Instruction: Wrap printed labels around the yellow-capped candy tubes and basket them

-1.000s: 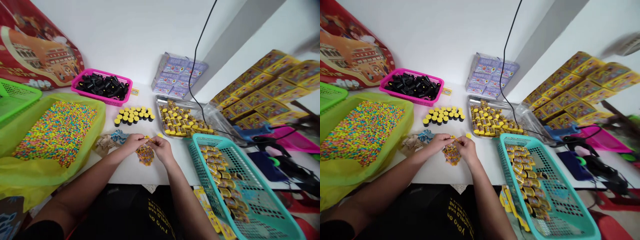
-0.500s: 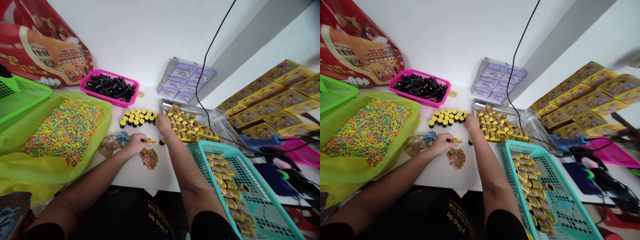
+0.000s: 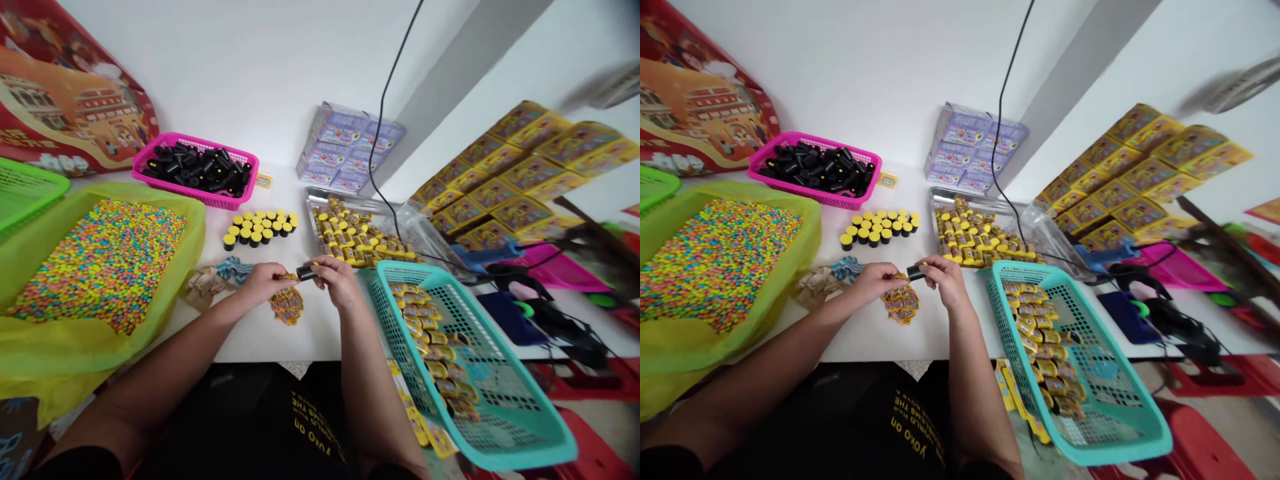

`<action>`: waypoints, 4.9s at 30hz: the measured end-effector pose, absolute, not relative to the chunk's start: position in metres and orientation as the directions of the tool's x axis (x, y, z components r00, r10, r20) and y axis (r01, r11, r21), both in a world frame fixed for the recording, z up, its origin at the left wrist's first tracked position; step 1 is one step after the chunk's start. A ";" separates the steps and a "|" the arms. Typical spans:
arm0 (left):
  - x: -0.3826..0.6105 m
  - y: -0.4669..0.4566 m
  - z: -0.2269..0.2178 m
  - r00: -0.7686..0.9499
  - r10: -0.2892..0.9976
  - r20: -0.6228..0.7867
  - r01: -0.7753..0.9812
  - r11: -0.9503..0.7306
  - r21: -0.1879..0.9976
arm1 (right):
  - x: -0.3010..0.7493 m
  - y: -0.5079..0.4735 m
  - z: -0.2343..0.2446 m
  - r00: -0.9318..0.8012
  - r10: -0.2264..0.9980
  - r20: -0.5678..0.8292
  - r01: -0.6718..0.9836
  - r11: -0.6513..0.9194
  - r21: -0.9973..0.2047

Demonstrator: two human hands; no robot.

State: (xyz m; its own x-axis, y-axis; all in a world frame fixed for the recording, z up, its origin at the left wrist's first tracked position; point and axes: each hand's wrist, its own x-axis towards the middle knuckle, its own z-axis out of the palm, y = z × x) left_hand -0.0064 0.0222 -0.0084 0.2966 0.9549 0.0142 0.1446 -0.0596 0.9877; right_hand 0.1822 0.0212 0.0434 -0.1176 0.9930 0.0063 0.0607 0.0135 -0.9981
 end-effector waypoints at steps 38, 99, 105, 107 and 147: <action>-0.007 0.014 0.004 0.500 0.859 -0.108 -0.045 0.150 0.988 | 0.196 -0.020 0.010 -0.007 1.000 0.009 -0.135 0.008 -0.991; -0.007 0.015 -0.001 0.461 0.881 -0.104 -0.012 0.124 0.992 | 0.187 -0.041 0.019 -0.204 0.976 -0.081 0.089 -0.064 -0.994; -0.007 0.013 0.002 0.489 0.864 -0.119 -0.016 0.145 0.989 | 0.175 -0.041 0.019 -0.180 0.979 -0.099 0.160 -0.070 -0.985; -0.008 0.013 0.005 0.542 0.829 -0.137 0.010 0.156 0.988 | 0.176 -0.040 0.017 -0.154 0.984 -0.088 0.192 -0.058 -0.980; -0.003 0.009 0.004 0.574 0.813 -0.093 0.054 0.075 0.996 | 0.179 -0.033 0.024 0.061 0.998 -0.014 0.256 -0.030 -0.966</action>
